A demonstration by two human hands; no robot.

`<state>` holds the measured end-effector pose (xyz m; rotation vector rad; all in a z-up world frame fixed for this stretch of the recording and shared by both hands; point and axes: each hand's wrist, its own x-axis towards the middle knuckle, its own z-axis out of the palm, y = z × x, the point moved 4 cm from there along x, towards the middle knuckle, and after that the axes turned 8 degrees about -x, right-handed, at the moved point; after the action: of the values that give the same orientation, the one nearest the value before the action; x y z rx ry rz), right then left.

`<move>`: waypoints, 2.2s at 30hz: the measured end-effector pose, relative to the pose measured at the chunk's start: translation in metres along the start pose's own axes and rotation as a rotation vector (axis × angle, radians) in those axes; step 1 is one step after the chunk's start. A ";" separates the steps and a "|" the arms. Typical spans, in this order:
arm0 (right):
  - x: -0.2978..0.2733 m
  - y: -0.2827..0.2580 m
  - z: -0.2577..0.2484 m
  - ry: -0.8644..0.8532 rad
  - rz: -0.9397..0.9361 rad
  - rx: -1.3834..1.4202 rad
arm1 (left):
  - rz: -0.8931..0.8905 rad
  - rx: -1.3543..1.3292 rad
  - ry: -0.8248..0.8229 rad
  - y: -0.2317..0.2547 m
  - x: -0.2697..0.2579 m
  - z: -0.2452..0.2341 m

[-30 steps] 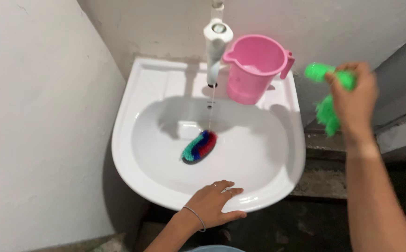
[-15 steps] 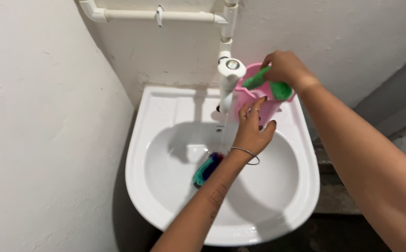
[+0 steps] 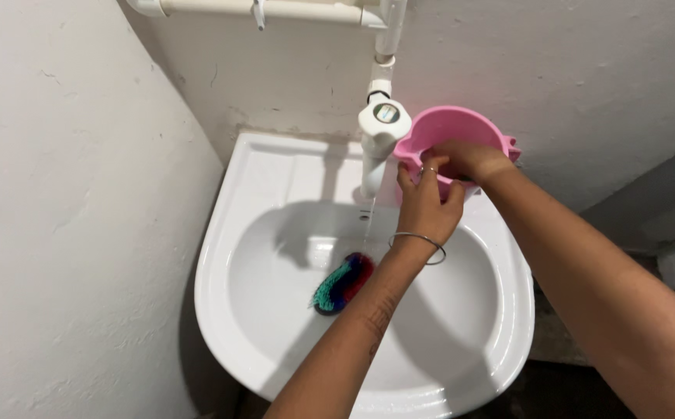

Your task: The person scrubs the basin, rim, and faucet area of a white ceramic sink using a green sponge, dipping it into a pink mug of soapy water and wiping down the outer sides of the sink.

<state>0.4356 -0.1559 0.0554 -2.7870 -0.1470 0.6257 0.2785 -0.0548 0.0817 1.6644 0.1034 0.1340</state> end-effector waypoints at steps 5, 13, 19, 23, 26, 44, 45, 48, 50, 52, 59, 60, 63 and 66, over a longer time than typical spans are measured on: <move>0.004 0.002 0.013 -0.143 -0.177 -0.182 | 0.183 0.066 0.112 -0.014 0.003 0.017; -0.064 -0.026 -0.013 -0.020 -0.312 -0.389 | 0.127 -0.141 0.304 -0.009 -0.001 0.017; -0.116 -0.025 0.009 -0.089 -0.353 -0.367 | 0.023 0.046 0.084 -0.003 -0.057 -0.025; -0.136 -0.017 0.055 -0.108 -0.486 -0.318 | -0.117 0.118 0.003 -0.020 -0.088 -0.042; -0.146 -0.006 0.093 -0.078 -0.430 -0.244 | -0.240 0.261 -0.040 -0.046 -0.095 -0.046; -0.127 0.069 0.124 -0.021 -0.057 0.454 | -0.062 0.654 0.012 -0.118 -0.038 -0.049; -0.133 0.068 0.120 -0.043 -0.047 0.479 | -0.029 0.677 0.020 -0.117 -0.036 -0.052; -0.147 0.059 0.113 -0.090 -0.077 0.571 | -0.049 0.758 -0.005 -0.125 -0.037 -0.056; -0.153 0.052 0.108 -0.082 -0.181 0.651 | -0.067 0.777 -0.009 -0.135 -0.036 -0.056; -0.158 0.051 0.104 -0.098 -0.125 0.695 | -0.081 0.750 0.025 -0.149 -0.035 -0.059; -0.166 0.045 0.101 -0.106 -0.121 0.875 | -0.171 0.512 0.165 -0.177 -0.040 -0.072; -0.169 0.047 0.105 -0.116 -0.124 0.859 | -0.185 0.487 0.160 -0.172 -0.045 -0.072; -0.173 0.049 0.098 -0.118 -0.111 0.834 | -0.273 0.570 0.185 -0.143 -0.066 -0.067; -0.189 0.065 0.076 -0.018 0.004 0.796 | -0.123 0.513 0.310 -0.104 -0.106 -0.049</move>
<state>0.2348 -0.2297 0.0471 -2.0124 0.0914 0.5516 0.1679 -0.0124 -0.0197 2.1316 0.5083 0.2898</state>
